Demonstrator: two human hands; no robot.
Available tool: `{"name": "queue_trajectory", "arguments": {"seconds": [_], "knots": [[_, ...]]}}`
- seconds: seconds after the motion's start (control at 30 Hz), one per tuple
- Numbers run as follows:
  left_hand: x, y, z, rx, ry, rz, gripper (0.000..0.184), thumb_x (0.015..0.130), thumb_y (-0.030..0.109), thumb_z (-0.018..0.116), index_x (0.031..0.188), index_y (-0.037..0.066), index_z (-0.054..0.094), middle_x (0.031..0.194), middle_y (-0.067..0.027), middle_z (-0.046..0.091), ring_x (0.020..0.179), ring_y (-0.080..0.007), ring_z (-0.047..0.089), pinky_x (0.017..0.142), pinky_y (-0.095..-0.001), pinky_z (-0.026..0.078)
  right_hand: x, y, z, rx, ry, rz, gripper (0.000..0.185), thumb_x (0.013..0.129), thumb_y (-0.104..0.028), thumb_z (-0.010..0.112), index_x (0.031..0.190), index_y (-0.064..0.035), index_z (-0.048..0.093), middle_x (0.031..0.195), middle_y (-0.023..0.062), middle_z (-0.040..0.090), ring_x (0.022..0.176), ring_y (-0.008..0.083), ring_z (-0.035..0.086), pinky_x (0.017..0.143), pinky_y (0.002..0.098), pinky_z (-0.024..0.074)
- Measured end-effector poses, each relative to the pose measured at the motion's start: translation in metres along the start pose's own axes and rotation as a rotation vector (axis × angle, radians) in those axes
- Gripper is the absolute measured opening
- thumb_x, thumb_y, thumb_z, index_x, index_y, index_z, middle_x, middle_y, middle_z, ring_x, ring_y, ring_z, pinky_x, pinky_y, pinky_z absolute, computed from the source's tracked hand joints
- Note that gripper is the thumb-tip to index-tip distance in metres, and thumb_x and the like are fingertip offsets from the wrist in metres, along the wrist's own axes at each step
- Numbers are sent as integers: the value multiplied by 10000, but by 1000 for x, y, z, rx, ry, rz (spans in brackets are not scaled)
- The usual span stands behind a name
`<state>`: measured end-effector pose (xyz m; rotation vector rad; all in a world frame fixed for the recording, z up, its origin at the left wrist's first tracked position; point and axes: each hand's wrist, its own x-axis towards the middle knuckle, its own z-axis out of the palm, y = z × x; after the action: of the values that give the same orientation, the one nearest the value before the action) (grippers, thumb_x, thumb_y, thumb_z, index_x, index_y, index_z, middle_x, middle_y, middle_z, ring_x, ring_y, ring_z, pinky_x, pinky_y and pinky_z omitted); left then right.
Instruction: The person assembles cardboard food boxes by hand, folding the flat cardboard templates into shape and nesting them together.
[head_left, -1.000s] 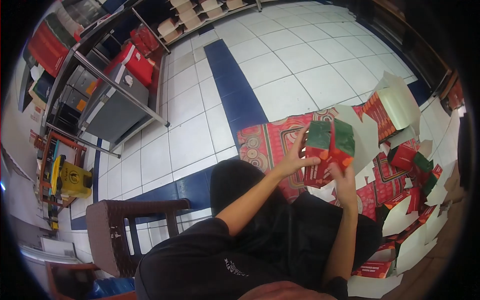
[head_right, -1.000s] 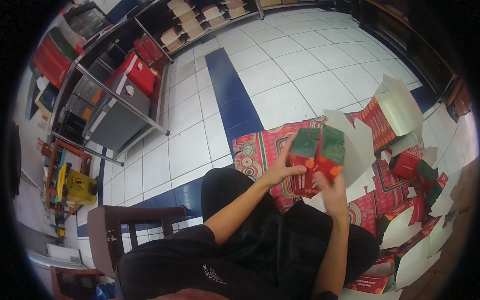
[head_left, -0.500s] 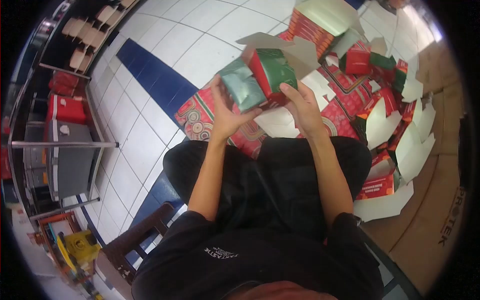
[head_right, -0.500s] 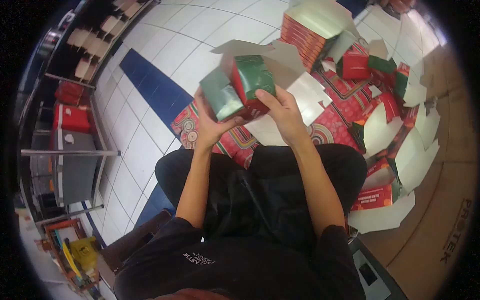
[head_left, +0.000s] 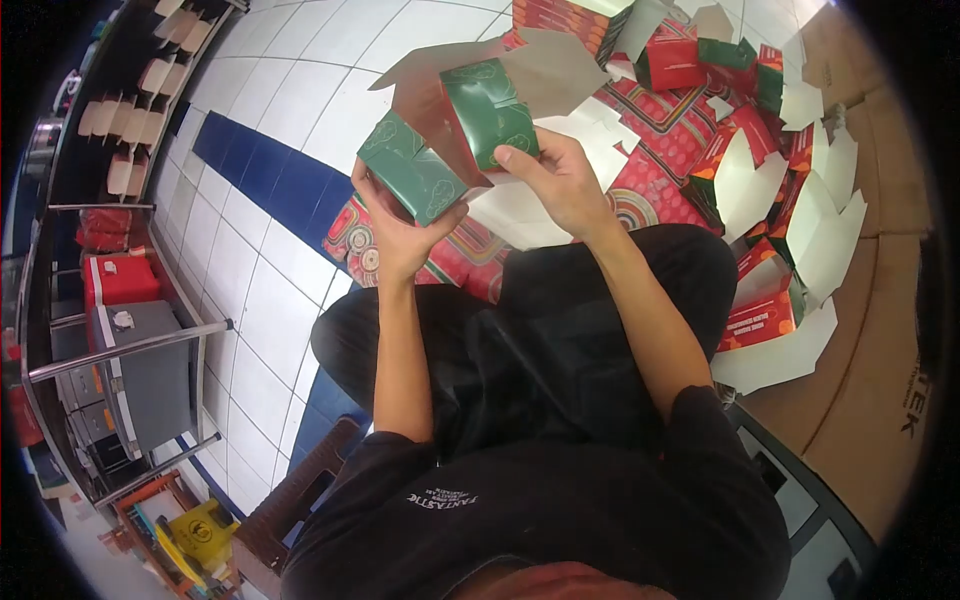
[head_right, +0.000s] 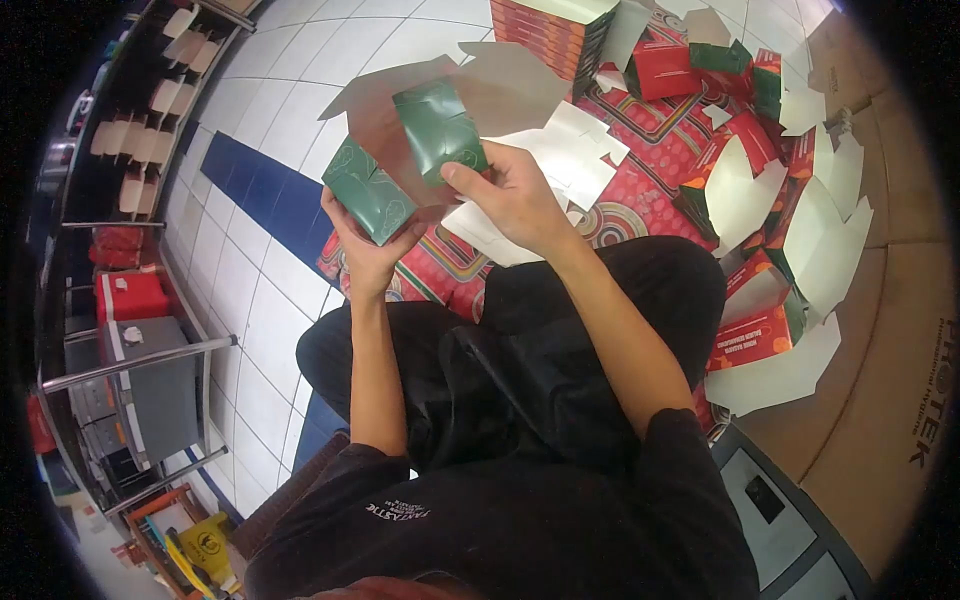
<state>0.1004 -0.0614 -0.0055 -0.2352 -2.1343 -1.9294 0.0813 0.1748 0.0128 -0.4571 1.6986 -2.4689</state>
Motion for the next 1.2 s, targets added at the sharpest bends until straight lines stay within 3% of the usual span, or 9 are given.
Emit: {"name": "queue_trajectory", "arguments": {"seconds": [0.4,0.47,0.6,0.67,0.7,0.9,0.97,1.1,1.2], "knots": [[-2,7,0,41,20,-36,1378,594,100,1062,1628,90,150,1573,-184,427,1449,-312,520,1211,-468,486,-1,5,4,-27,-23,-67,232,1100,-155,726,1211,45,765,1067,20,770,939,72,661,856,282,563],[-2,8,2,148,-8,122,1282,629,106,1053,1587,94,201,1447,-156,512,1342,-293,589,1126,-446,529,-1,4,5,-96,-16,-65,227,1088,-153,736,1193,46,766,1042,28,770,924,78,665,851,286,566],[-3,10,7,153,-5,177,1304,619,119,1068,1590,93,199,1458,-156,498,1333,-285,589,1109,-431,530,-2,11,7,-87,-14,-56,222,1077,-149,742,1174,49,771,1021,38,766,916,82,666,841,284,562],[-4,12,7,73,-23,51,1414,580,99,1066,1652,111,142,1678,-178,363,1519,-319,462,1270,-494,438,-3,12,6,-136,-41,-36,239,1065,-153,751,1179,55,774,1012,47,766,918,89,670,843,294,560],[-4,10,6,73,-23,51,1414,580,99,1066,1652,111,142,1678,-178,363,1519,-319,462,1270,-494,438,-3,13,5,-136,-42,-37,239,1065,-153,751,1179,55,774,1012,47,766,918,89,670,843,294,560],[-5,9,4,22,-62,28,1397,577,119,1069,1658,112,184,1629,-165,416,1508,-323,479,1248,-508,446,-4,4,2,-153,-181,-11,281,1094,-174,690,1224,67,754,1019,34,747,925,94,646,868,317,555],[-5,6,4,87,-153,80,1378,584,102,1076,1645,120,197,1544,-150,476,1443,-310,545,1196,-464,511,-4,3,5,-84,-160,-14,319,1138,-218,637,1252,61,740,1041,28,741,957,88,631,890,304,542],[-6,4,7,103,-207,90,1397,574,102,1078,1655,120,192,1560,-152,464,1470,-312,518,1228,-479,485,-2,1,8,-37,-70,18,361,1166,-268,607,1285,50,729,1069,28,746,983,85,630,911,292,532],[-6,7,8,65,-220,65,1412,568,107,1081,1661,119,188,1574,-157,451,1494,-317,493,1253,-496,458,-3,-2,3,-85,-154,79,381,1181,-293,589,1280,46,732,1070,23,749,984,84,632,917,284,531]]}}
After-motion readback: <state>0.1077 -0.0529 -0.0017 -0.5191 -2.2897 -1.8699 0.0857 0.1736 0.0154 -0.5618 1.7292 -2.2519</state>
